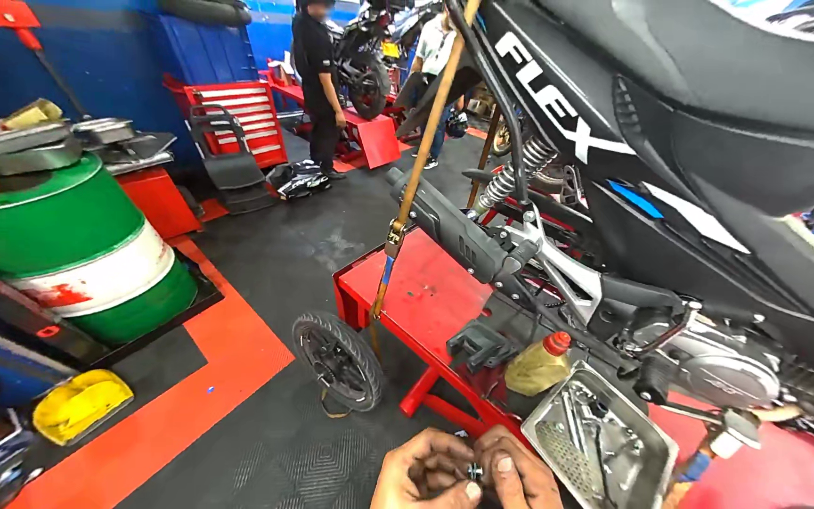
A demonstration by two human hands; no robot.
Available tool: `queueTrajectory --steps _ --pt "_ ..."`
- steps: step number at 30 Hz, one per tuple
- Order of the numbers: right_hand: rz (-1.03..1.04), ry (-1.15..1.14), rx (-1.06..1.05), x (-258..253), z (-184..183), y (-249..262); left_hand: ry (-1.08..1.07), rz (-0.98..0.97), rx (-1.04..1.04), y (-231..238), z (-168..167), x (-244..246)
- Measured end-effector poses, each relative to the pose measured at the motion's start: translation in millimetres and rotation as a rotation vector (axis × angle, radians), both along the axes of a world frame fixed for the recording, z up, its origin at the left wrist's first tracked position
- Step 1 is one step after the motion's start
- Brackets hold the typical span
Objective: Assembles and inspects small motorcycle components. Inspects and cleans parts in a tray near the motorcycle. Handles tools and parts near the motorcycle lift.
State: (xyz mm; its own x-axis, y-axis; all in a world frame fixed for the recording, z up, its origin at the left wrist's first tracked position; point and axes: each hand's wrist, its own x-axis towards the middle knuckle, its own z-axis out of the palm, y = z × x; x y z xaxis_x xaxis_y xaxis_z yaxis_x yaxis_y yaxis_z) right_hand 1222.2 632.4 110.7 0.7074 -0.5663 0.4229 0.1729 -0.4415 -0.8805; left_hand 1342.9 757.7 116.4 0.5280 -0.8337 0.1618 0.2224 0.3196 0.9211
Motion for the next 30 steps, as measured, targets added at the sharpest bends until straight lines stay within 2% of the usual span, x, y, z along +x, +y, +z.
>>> queueTrajectory --steps 3,6,16,30 --pt "0.008 -0.008 -0.04 -13.5 2.5 -8.7 0.154 -0.056 -0.02 -4.8 -3.3 -2.1" --pt "0.034 0.011 -0.113 -26.0 8.0 -15.2 0.198 -0.11 -0.011 -11.3 -6.9 -5.8" --pt "0.001 0.029 -0.311 -60.0 7.9 -48.6 0.092 -0.182 0.055 -44.8 -6.2 -23.0" --pt "-0.111 0.049 -0.049 -133.5 15.6 -80.8 -0.2 -0.352 -0.04 -120.8 2.7 -71.3"
